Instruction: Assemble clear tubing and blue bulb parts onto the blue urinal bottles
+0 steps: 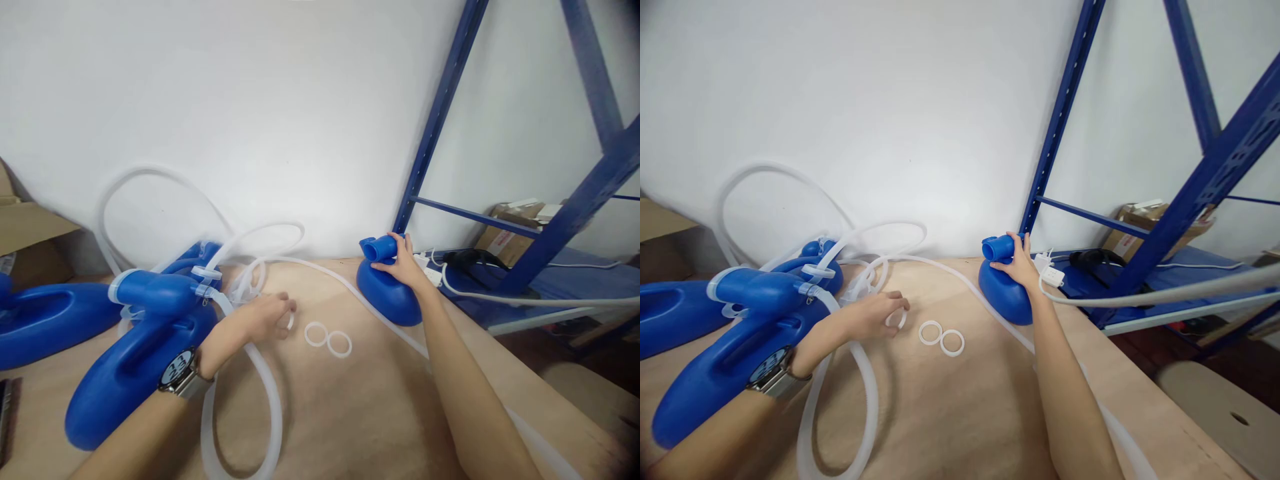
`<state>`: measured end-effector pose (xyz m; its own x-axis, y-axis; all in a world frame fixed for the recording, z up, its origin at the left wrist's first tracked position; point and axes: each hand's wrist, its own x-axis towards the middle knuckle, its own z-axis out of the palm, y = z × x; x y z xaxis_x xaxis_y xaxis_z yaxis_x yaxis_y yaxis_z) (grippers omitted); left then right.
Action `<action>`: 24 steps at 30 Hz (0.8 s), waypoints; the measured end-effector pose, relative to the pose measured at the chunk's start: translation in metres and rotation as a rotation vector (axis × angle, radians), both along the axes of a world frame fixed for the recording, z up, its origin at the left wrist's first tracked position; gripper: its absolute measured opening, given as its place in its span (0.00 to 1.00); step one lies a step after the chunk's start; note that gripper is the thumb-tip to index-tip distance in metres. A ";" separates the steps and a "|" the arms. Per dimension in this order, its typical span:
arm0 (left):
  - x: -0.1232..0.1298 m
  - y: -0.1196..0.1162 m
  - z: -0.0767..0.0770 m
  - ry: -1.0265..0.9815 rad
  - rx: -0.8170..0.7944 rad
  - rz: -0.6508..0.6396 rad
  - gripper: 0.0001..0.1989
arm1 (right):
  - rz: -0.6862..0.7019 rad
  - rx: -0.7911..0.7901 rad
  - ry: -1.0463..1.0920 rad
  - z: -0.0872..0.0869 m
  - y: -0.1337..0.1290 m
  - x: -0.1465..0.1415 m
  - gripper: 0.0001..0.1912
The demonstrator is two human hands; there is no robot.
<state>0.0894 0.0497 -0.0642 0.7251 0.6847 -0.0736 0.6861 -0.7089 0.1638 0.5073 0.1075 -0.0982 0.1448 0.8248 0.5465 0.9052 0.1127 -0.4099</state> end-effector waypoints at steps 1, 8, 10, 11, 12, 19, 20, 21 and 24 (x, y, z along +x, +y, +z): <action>0.004 0.001 0.005 -0.049 0.009 0.006 0.21 | 0.014 -0.013 0.008 0.000 -0.001 -0.001 0.54; 0.027 -0.005 0.044 -0.330 0.104 0.128 0.21 | 0.031 -0.057 0.069 0.006 -0.009 -0.016 0.61; 0.031 -0.012 0.054 -0.359 0.126 0.146 0.21 | 0.018 -0.047 0.079 0.008 -0.010 -0.019 0.60; 0.032 -0.016 0.058 -0.369 0.134 0.153 0.21 | 0.014 -0.043 0.078 0.008 -0.010 -0.020 0.60; 0.034 -0.021 0.062 -0.381 0.138 0.160 0.21 | 0.016 -0.043 0.078 0.008 -0.011 -0.021 0.59; 0.048 -0.038 0.075 -0.510 0.130 0.126 0.20 | 0.043 -0.029 0.059 0.008 -0.012 -0.021 0.49; 0.050 -0.036 0.074 -0.527 0.125 0.112 0.19 | 0.057 -0.034 0.044 0.008 -0.012 -0.021 0.45; 0.050 -0.035 0.073 -0.545 0.118 0.101 0.19 | 0.077 -0.043 0.027 0.009 -0.012 -0.022 0.40; 0.051 -0.029 0.069 -0.600 0.105 0.083 0.18 | 0.144 -0.062 -0.015 0.011 -0.013 -0.023 0.32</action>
<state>0.1399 0.0212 0.0044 0.5628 0.7224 0.4017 0.5496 -0.6900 0.4710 0.4842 0.0950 -0.0876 0.0142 0.8686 0.4953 0.8876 0.2172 -0.4063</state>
